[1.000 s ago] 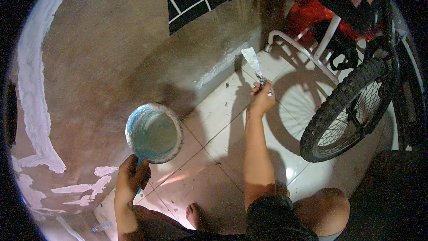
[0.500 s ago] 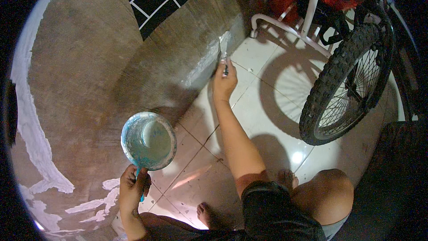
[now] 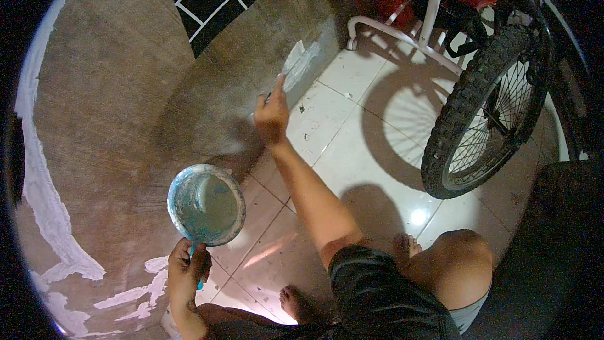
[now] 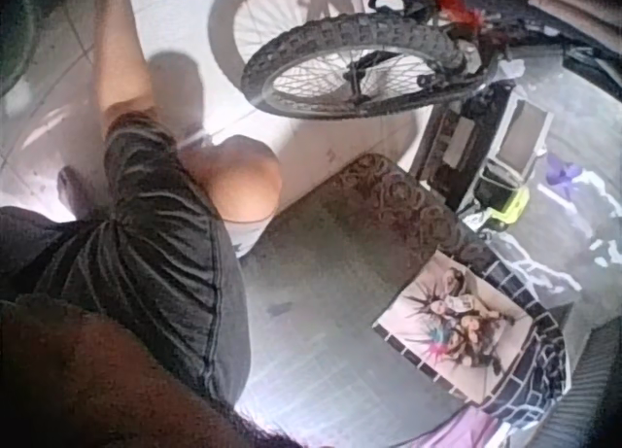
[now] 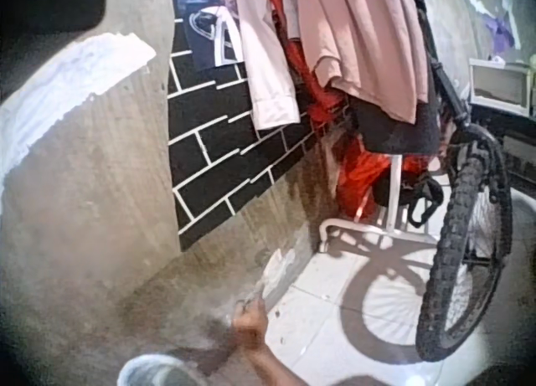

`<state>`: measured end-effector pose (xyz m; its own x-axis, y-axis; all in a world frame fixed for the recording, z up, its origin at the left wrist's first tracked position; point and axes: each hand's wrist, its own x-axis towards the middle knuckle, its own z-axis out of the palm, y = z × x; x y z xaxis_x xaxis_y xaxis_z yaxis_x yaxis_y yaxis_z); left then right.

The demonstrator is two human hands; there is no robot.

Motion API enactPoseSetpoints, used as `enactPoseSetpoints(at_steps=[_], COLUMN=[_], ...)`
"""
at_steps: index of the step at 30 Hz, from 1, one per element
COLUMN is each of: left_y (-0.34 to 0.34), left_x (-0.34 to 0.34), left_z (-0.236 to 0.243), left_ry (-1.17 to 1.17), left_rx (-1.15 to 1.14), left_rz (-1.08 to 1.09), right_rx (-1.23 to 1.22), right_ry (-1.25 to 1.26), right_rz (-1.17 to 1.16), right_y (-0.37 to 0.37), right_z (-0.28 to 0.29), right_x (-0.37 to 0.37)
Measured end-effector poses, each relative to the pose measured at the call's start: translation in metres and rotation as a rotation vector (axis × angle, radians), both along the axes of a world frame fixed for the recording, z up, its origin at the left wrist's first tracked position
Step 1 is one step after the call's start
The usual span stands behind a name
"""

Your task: The person applies a white substance to a wall using a putty knife and then smooths it out.

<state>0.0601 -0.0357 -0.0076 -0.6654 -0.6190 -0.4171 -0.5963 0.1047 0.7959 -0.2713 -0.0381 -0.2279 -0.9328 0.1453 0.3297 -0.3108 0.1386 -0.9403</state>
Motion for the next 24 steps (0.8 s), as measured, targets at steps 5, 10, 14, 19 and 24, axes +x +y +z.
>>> enactPoseSetpoints(at_steps=[5,10,14,19,24], left_y=[-0.002,0.001,0.002,0.006,0.006], left_x=[0.001,0.000,-0.002,-0.007,-0.004], left_z=[-0.001,0.002,0.002,0.000,0.002], left_ry=[-0.006,0.002,0.000,0.020,0.010], left_rx=[-0.001,-0.012,-0.033,0.002,-0.022], left_rz=[0.031,-0.003,-0.019,-0.030,0.009], right_rx=[-0.004,-0.081,-0.020,0.193,0.008], right_ry=[-0.218,-0.245,-0.206,0.104,-0.208], right_rz=[0.165,0.048,0.032,-0.020,0.270], right_y=[-0.007,0.015,0.018,-0.028,-0.033], right_z=[0.022,0.026,0.019,-0.041,0.010], right_x=[0.043,0.031,-0.011,-0.022,0.039])
